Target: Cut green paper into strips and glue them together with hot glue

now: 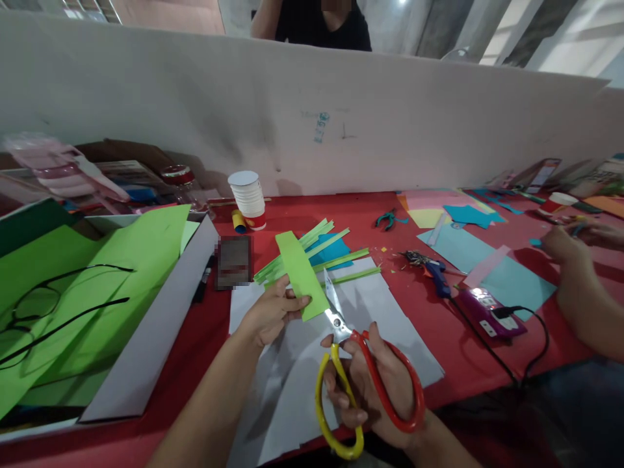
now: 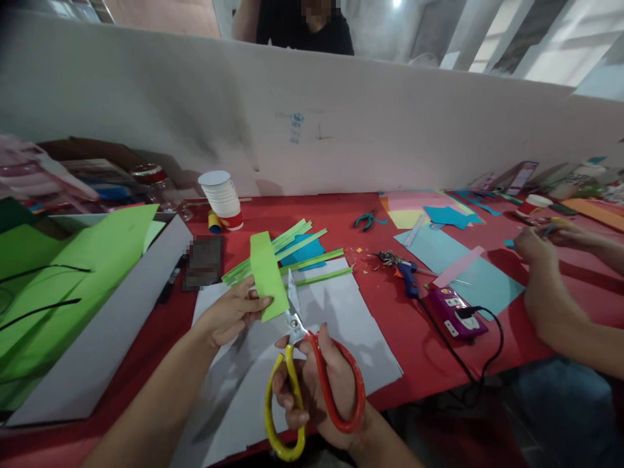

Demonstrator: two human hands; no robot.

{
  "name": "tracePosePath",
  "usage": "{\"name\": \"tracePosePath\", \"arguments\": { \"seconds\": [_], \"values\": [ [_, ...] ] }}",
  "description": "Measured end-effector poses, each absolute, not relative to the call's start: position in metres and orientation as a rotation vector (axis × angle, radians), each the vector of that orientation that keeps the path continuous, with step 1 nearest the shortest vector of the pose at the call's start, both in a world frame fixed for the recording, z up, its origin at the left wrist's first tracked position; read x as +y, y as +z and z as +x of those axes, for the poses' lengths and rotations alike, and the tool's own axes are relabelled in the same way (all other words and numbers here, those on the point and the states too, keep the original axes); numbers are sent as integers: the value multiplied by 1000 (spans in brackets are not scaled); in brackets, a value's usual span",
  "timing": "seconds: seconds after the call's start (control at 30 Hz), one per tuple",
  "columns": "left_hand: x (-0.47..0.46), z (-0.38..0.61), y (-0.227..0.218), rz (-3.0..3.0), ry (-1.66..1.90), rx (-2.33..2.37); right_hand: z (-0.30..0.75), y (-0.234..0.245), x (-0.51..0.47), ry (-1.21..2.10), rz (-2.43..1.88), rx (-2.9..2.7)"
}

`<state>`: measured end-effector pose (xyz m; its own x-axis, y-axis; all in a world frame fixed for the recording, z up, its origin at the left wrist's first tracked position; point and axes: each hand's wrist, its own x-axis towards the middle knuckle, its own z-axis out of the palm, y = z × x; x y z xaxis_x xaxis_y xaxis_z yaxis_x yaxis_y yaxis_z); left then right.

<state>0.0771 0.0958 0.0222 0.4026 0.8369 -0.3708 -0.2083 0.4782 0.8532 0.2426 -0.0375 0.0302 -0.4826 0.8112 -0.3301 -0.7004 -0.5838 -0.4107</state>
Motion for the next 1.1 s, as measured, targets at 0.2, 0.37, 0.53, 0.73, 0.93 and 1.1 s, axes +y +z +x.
{"name": "tracePosePath", "arguments": {
  "seconds": [0.2, 0.37, 0.53, 0.73, 0.93, 1.1],
  "values": [
    [90, 82, 25, 873, 674, 827, 245, 31, -37, 2098, -639, -281],
    [85, 85, 29, 867, 644, 755, 242, 32, -28, 2065, -665, -305],
    [88, 83, 29, 820, 703, 828, 255, 41, -26, 1940, -724, -340],
    [90, 80, 30, 882, 651, 842, 297, 52, -24, 1658, -1088, -613],
    [95, 76, 30, 980, 704, 1031, 349, 50, -16, 713, -2064, -1420],
    [103, 75, 18, 1297, 801, 1051, 369, 44, 0, 174, -2576, -1692]
  ]
}}
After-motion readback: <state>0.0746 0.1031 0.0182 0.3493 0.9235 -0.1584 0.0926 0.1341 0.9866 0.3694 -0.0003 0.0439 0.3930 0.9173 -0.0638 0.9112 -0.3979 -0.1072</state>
